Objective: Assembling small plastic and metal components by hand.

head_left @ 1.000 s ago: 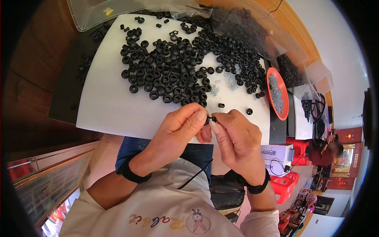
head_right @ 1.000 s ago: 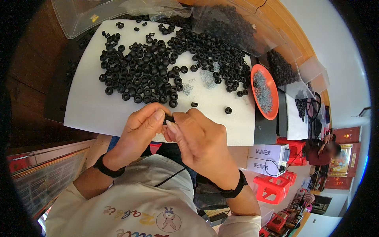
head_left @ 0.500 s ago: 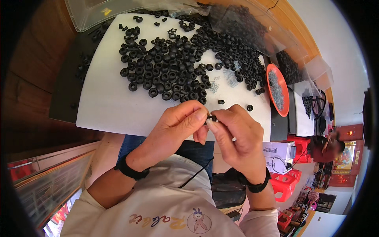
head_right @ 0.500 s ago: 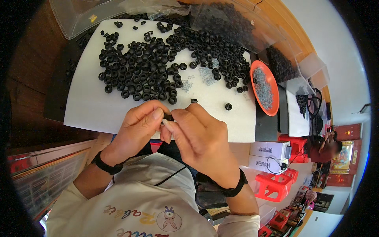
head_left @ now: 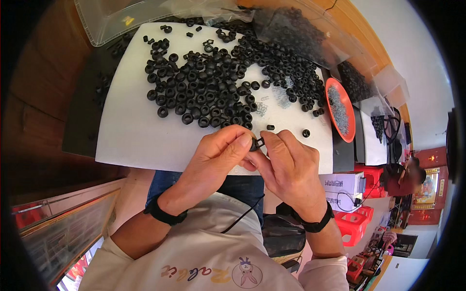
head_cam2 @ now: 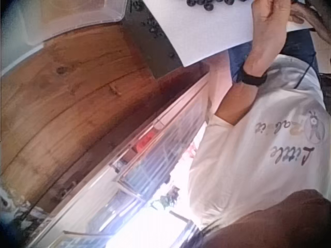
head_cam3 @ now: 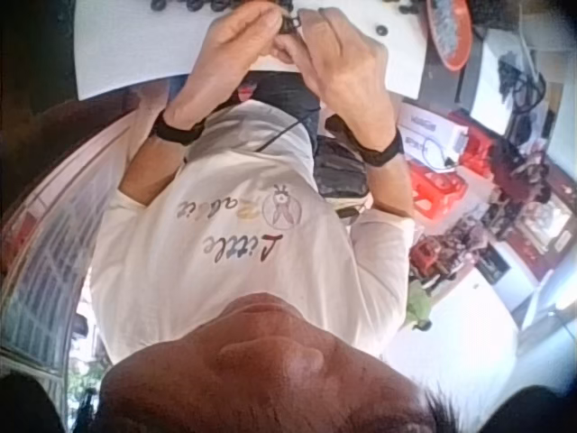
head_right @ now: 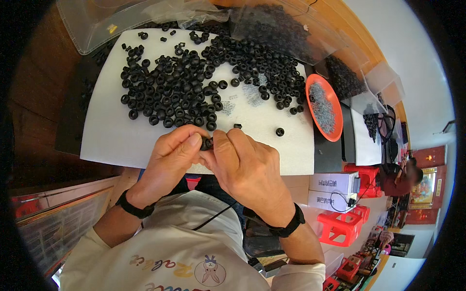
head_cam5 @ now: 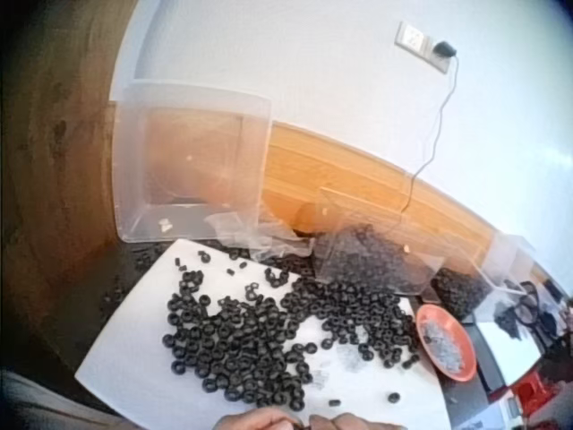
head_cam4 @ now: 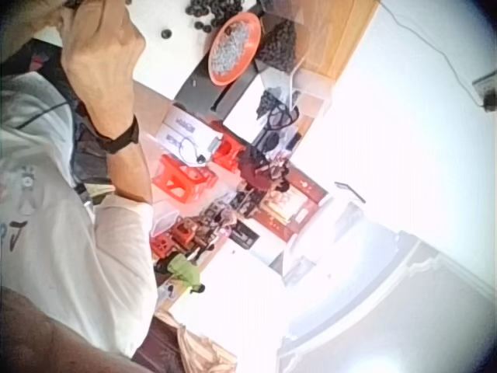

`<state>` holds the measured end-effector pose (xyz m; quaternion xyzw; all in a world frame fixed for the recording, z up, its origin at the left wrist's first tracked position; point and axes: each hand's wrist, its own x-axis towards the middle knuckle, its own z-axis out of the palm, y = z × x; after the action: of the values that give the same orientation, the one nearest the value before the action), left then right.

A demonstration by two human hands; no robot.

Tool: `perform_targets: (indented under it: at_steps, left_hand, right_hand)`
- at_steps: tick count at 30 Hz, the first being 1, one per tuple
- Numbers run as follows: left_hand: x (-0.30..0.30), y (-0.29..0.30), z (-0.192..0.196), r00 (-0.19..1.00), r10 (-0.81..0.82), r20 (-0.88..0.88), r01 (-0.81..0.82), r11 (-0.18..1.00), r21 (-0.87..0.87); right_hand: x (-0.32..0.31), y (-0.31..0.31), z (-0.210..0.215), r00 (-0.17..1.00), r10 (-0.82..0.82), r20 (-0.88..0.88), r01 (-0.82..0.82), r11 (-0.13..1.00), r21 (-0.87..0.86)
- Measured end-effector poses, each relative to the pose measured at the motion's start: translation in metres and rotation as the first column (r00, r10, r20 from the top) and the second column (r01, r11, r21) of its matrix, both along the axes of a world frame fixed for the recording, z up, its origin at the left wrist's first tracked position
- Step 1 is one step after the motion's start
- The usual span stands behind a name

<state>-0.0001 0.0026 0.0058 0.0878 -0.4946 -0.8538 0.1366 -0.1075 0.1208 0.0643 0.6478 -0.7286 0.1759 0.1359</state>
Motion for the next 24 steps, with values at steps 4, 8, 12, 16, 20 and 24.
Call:
perform_targets:
  at_steps: [4, 8, 12, 16, 20, 24]
  left_hand:
    - [0.001, 0.001, -0.002, 1.0, 0.001, -0.006, -0.001, 1.0, 0.01]
    - [0.002, -0.002, 0.001, 1.0, -0.017, 0.003, 0.018, 0.999, -0.051]
    - [0.0, 0.001, -0.002, 0.998, -0.059, -0.014, 0.059, 0.998, -0.014]
    - [-0.002, 0.0, -0.008, 0.995, -0.054, -0.085, 0.056, 0.998, 0.023]
    - [0.0, 0.001, -0.007, 0.994, -0.03, -0.108, 0.041, 0.994, 0.1]
    - [0.001, 0.0, -0.005, 0.992, -0.055, -0.115, 0.069, 0.99, 0.124]
  right_hand:
    - [0.006, 0.0, 0.006, 0.999, -0.031, -0.009, 0.032, 0.998, 0.057]
    - [0.01, 0.003, 0.016, 0.998, -0.034, 0.048, 0.029, 0.993, 0.118]
    - [0.004, 0.005, 0.009, 0.986, -0.034, 0.165, 0.022, 0.997, 0.072]
    - [-0.001, 0.0, 0.001, 0.863, 0.063, 0.501, -0.022, 0.996, -0.088]
    - [0.014, -0.005, 0.002, 0.517, 0.055, 0.854, 0.094, 0.988, -0.12]
    - [0.01, -0.003, -0.002, 0.373, 0.17, 0.912, 0.058, 0.977, -0.206]
